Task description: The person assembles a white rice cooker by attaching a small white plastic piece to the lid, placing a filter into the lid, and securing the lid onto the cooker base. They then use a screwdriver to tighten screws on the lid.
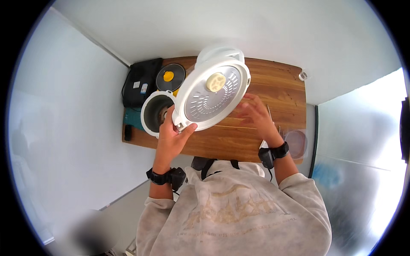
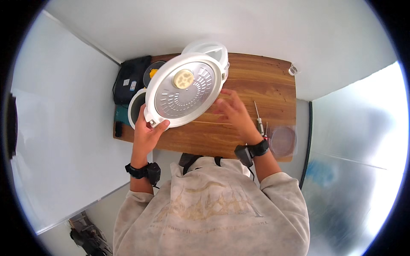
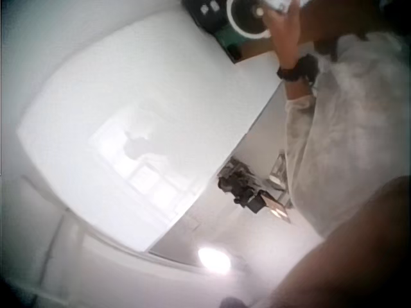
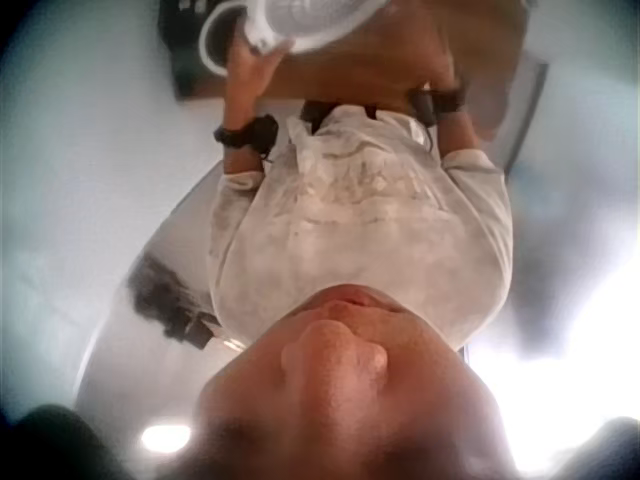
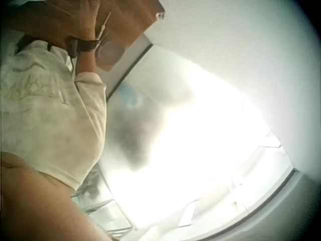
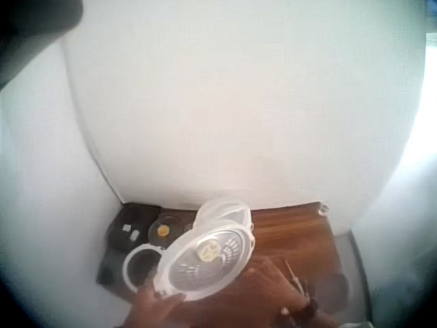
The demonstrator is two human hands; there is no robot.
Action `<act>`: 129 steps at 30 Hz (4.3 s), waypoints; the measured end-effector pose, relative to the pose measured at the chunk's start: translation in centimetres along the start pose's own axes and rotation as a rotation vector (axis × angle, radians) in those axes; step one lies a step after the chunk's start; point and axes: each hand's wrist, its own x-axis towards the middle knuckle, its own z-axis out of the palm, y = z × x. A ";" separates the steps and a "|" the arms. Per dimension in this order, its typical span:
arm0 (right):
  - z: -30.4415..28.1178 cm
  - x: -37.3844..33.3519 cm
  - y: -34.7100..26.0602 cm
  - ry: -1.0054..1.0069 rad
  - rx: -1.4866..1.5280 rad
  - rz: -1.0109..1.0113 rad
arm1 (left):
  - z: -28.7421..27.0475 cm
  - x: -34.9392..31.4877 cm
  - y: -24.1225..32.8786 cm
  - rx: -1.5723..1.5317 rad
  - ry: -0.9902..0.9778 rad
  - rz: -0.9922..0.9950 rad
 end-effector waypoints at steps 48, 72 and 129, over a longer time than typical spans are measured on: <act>22.7 12.1 -0.4 -0.347 0.169 0.112 | -26.3 -1.3 -4.1 0.355 -0.472 0.238; 26.6 16.1 -2.4 -0.141 -0.588 -0.320 | -23.9 6.3 -8.9 -0.064 -0.217 0.187; 24.1 16.9 9.3 -0.035 -0.985 -0.155 | -22.0 4.6 -18.1 0.056 -0.394 -0.126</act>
